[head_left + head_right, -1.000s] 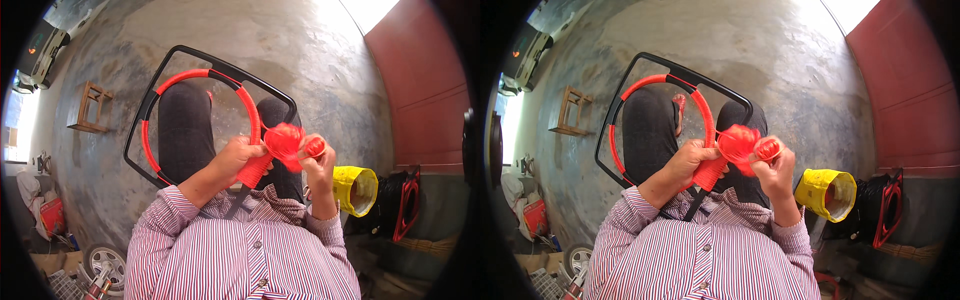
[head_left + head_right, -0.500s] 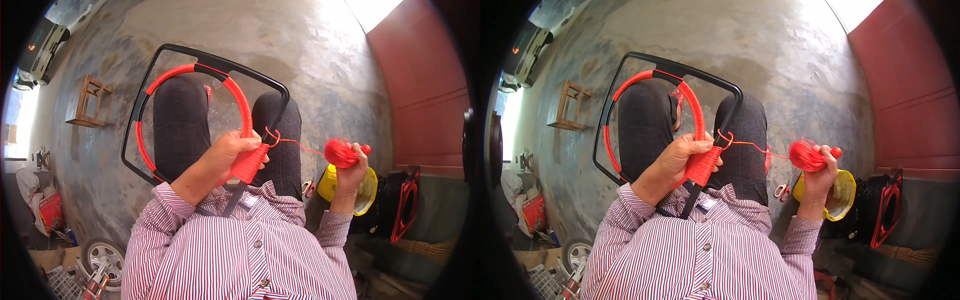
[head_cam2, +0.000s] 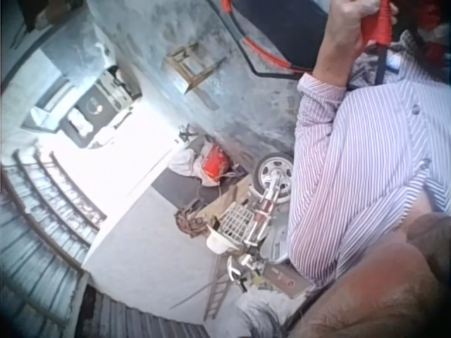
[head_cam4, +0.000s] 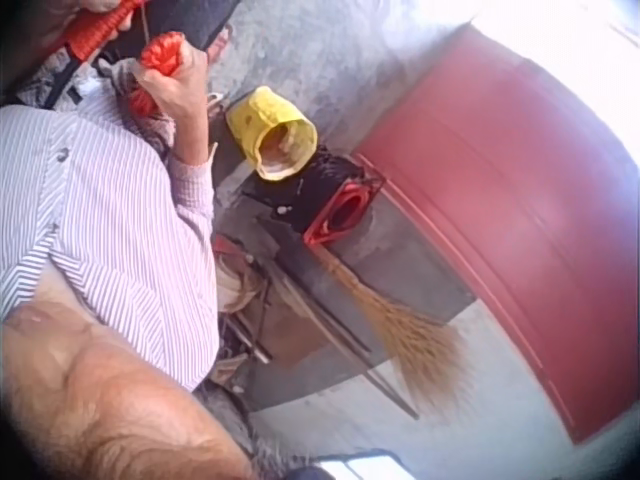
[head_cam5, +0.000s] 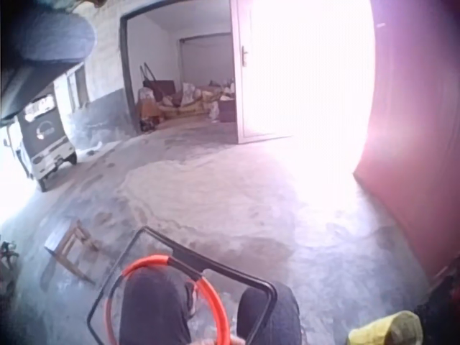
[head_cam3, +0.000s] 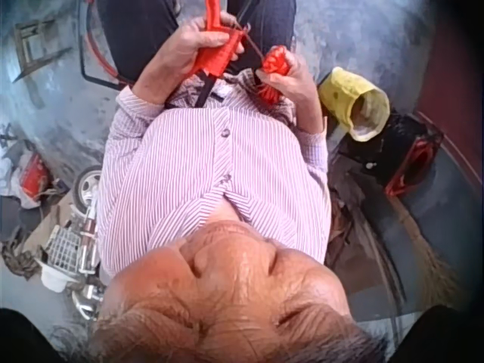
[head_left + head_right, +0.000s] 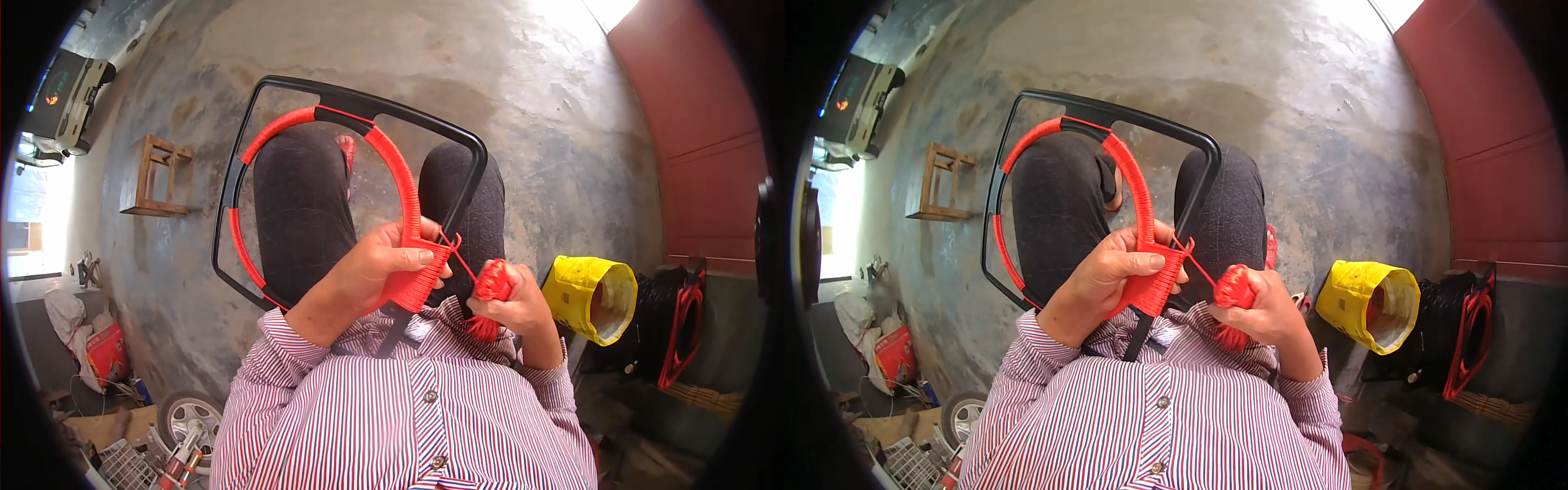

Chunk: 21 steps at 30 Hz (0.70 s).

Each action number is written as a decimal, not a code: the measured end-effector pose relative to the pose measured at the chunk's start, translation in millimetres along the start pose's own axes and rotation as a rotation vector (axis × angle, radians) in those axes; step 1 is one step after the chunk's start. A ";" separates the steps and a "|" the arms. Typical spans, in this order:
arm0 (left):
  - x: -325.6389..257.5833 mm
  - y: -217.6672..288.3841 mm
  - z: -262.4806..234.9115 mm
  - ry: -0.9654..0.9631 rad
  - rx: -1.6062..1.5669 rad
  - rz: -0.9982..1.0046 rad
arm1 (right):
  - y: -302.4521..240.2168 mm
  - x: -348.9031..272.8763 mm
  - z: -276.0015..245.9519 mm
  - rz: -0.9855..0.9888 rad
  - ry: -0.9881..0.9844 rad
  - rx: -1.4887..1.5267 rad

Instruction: Wrapping a circular black furniture frame with red cord by hand.

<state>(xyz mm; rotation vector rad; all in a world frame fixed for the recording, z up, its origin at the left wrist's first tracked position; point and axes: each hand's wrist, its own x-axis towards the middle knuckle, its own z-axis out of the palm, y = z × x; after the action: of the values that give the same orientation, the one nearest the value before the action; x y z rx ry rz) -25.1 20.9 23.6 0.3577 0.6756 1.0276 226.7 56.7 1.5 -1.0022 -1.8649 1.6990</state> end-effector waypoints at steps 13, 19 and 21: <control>7.1 -6.2 -11.3 -0.041 -0.030 0.015 | 14.9 -31.8 9.8 -0.057 0.168 0.042; -13.4 5.7 19.1 0.045 0.215 0.133 | 18.6 -30.6 -7.4 0.097 0.198 0.158; -21.9 7.9 27.4 0.077 0.393 0.177 | 12.0 -29.5 -7.2 0.067 0.238 0.182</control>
<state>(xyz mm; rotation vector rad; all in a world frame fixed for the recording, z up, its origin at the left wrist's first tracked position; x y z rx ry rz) -19.6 6.6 56.1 0.7326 0.9304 1.0779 253.9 39.5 -4.4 -1.1470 -1.5137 1.6704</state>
